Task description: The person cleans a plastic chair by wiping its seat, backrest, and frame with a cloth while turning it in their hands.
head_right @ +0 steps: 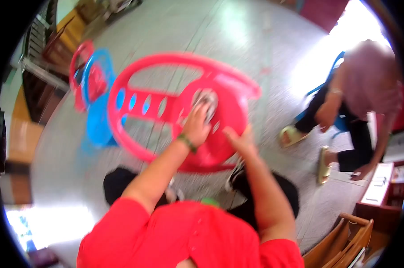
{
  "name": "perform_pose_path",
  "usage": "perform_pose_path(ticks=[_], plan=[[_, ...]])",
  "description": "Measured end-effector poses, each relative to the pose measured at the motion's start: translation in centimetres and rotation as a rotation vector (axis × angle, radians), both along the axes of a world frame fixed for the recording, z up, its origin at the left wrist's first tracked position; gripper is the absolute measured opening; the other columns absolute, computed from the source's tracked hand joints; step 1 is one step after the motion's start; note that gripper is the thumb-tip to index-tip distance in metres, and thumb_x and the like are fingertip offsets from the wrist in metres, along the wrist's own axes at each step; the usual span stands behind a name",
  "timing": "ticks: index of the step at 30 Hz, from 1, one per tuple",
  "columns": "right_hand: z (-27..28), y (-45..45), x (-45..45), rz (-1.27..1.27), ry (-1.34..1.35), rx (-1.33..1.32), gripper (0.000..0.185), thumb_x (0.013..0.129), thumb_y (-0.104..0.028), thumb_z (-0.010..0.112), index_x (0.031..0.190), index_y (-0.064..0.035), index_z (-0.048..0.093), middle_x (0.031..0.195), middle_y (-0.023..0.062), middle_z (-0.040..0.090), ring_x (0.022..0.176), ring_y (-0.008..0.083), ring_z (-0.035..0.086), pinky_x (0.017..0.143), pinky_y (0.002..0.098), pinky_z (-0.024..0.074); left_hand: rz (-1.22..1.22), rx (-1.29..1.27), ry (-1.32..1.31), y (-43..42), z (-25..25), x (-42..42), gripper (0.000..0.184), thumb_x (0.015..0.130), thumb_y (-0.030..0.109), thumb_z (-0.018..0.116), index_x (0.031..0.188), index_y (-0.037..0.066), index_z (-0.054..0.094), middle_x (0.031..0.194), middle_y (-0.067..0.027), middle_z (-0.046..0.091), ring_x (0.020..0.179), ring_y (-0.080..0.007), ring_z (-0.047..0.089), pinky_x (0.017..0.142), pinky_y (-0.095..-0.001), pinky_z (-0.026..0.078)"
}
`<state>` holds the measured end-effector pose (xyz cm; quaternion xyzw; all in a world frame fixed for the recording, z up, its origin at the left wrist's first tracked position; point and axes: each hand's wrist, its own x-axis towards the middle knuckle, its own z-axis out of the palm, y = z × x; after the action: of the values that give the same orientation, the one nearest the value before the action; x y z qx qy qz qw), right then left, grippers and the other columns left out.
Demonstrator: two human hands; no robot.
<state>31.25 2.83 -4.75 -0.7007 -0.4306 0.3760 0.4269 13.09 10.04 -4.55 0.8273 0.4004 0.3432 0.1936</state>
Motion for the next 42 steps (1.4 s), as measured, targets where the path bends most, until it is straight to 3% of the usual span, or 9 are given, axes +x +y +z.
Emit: perform_pose_path(ticks=[4, 7, 11, 14, 16, 20, 27, 35, 42], plan=[[3.3, -0.4, -0.1, -0.004, -0.076, -0.020, 0.056, 0.075, -0.033, 0.075, 0.108, 0.0036, 0.048, 0.097, 0.0188, 0.063, 0.086, 0.0257, 0.063, 0.075, 0.0343, 0.0505, -0.051, -0.263, -0.112, 0.7, 0.9, -3.0, 0.050, 0.070, 0.003, 0.053, 0.119, 0.001, 0.049, 0.111, -0.0232, 0.053, 0.109, -0.0354, 0.051, 0.094, -0.0393, 0.042], [3.1, -0.5, 0.3, 0.007, -0.170, -0.051, 0.057, 0.075, -0.036, 0.074, 0.107, 0.0030, 0.047, 0.098, 0.0194, 0.062, 0.089, 0.0262, 0.063, 0.077, 0.0353, 0.0495, 0.030, -1.176, -0.656, 3.0, 0.5, -8.0, 0.040, 0.071, 0.001, 0.056, 0.111, 0.000, 0.056, 0.096, -0.0077, 0.062, 0.083, -0.0169, 0.063, 0.073, -0.0302, 0.052], [3.1, -0.5, -0.1, 0.059, -0.110, -0.021, 0.056, 0.076, -0.036, 0.074, 0.107, 0.0022, 0.047, 0.098, 0.0190, 0.061, 0.091, 0.0274, 0.062, 0.079, 0.0360, 0.0487, 0.239, -0.930, -0.872, 5.6, 8.4, -14.3, 0.032, 0.075, -0.001, 0.054, 0.106, 0.002, 0.058, 0.098, -0.0084, 0.064, 0.085, -0.0184, 0.064, 0.075, -0.0340, 0.054], [2.8, -0.1, -0.8, 0.079, -0.092, -0.007, 0.057, 0.076, -0.036, 0.074, 0.108, 0.0017, 0.047, 0.098, 0.0182, 0.061, 0.090, 0.0276, 0.062, 0.079, 0.0358, 0.0488, 0.346, -0.273, -0.875, 7.2, 12.5, -17.1, 0.026, 0.076, 0.001, 0.055, 0.102, 0.000, 0.057, 0.093, -0.0102, 0.062, 0.081, -0.0198, 0.061, 0.072, -0.0337, 0.051], [3.5, 0.2, -1.0, 0.130, -0.220, 0.000, 0.057, 0.076, -0.032, 0.075, 0.111, 0.0019, 0.046, 0.098, 0.0186, 0.062, 0.090, 0.0265, 0.062, 0.079, 0.0354, 0.0490, 0.620, 0.322, -0.392, 9.3, 11.2, -19.8, 0.028, 0.075, 0.003, 0.054, 0.102, -0.004, 0.055, 0.092, -0.0154, 0.062, 0.081, -0.0303, 0.062, 0.075, -0.0379, 0.049], [5.5, 0.4, -3.2, 0.221, -0.046, -0.079, 0.058, 0.076, -0.025, 0.075, 0.116, 0.0026, 0.044, 0.101, 0.0181, 0.062, 0.091, 0.0245, 0.062, 0.079, 0.0343, 0.0492, 1.281, 0.440, 0.107, 11.9, 5.0, -17.8, 0.036, 0.072, 0.006, 0.055, 0.106, -0.004, 0.053, 0.105, -0.0236, 0.059, 0.103, -0.0404, 0.054, 0.089, -0.0410, 0.044], [5.1, 1.0, -3.5, 0.279, -0.101, 0.037, 0.057, 0.078, -0.025, 0.073, 0.117, 0.0031, 0.043, 0.102, 0.0181, 0.061, 0.093, 0.0245, 0.061, 0.081, 0.0348, 0.0480, 0.600, 0.612, 0.163, 15.3, 5.8, -10.8, 0.035, 0.067, 0.011, 0.057, 0.100, -0.002, 0.055, 0.104, -0.0200, 0.058, 0.098, -0.0381, 0.054, 0.087, -0.0499, 0.039], [3.6, 0.3, -3.7, 0.254, -0.149, 0.029, 0.059, 0.076, -0.032, 0.074, 0.113, 0.0038, 0.044, 0.098, 0.0222, 0.061, 0.090, 0.0328, 0.061, 0.079, 0.0392, 0.0473, 0.140, -0.097, 0.666, 11.4, 10.4, 2.2, 0.035, 0.078, 0.019, 0.053, 0.111, 0.018, 0.063, 0.124, -0.0027, 0.056, 0.113, -0.0298, 0.049, 0.097, -0.0381, 0.039], [3.1, 0.1, -1.9, 0.189, -0.214, -0.083, 0.060, 0.077, -0.036, 0.071, 0.113, 0.0034, 0.043, 0.098, 0.0235, 0.061, 0.092, 0.0343, 0.061, 0.080, 0.0399, 0.0470, -0.102, 0.007, 0.429, 4.7, 9.8, 6.3, 0.027, 0.075, 0.011, 0.051, 0.096, 0.011, 0.067, 0.100, -0.0107, 0.064, 0.101, -0.0351, 0.054, 0.093, -0.0385, 0.042]])
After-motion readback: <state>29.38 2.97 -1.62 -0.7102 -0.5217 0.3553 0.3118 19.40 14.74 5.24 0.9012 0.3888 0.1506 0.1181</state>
